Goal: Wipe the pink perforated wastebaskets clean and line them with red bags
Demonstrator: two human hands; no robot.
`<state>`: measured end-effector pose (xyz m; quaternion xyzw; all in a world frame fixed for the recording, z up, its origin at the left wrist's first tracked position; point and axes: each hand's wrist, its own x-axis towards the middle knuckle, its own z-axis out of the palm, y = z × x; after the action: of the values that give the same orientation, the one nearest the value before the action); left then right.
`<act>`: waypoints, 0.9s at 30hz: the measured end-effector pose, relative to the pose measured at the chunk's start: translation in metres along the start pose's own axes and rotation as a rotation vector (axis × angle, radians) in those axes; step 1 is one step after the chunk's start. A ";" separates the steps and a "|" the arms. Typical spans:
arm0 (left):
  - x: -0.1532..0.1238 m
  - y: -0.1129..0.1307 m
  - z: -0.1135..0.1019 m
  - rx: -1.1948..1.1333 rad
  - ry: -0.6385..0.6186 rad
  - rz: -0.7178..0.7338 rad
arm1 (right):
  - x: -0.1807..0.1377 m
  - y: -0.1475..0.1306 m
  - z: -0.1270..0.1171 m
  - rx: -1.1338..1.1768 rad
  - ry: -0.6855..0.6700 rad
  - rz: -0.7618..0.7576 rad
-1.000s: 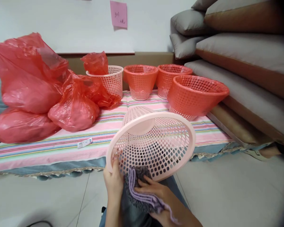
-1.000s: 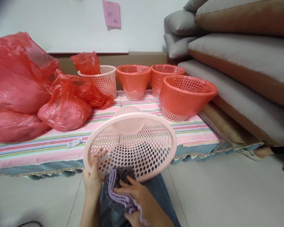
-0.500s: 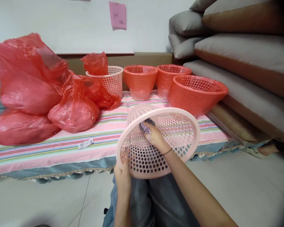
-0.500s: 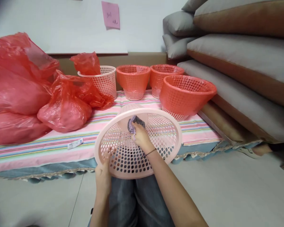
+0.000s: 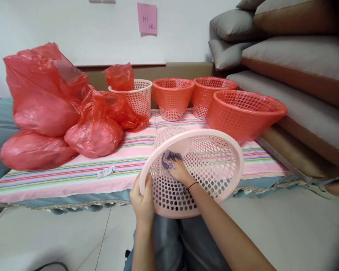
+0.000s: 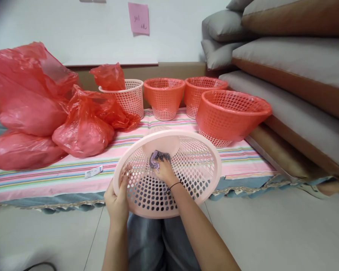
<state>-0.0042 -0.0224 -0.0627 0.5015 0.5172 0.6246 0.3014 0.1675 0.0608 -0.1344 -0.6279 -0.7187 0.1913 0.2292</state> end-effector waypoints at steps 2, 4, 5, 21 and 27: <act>-0.002 0.006 0.006 0.000 -0.003 0.005 | -0.009 0.000 -0.004 0.058 0.011 -0.027; -0.003 0.010 0.010 0.007 0.001 0.011 | -0.025 0.000 -0.008 0.158 0.037 -0.065; -0.003 0.011 0.011 0.009 0.001 0.015 | -0.036 -0.001 -0.011 0.205 0.050 -0.078; -0.004 0.006 0.007 -0.017 0.114 -0.118 | -0.164 -0.052 -0.066 0.823 0.093 0.077; -0.028 0.003 0.014 -0.182 0.123 -0.122 | -0.153 -0.040 -0.051 0.565 0.220 -0.047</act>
<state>0.0182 -0.0430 -0.0692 0.4002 0.5055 0.6791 0.3509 0.1799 -0.0969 -0.0838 -0.5394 -0.6223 0.3089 0.4758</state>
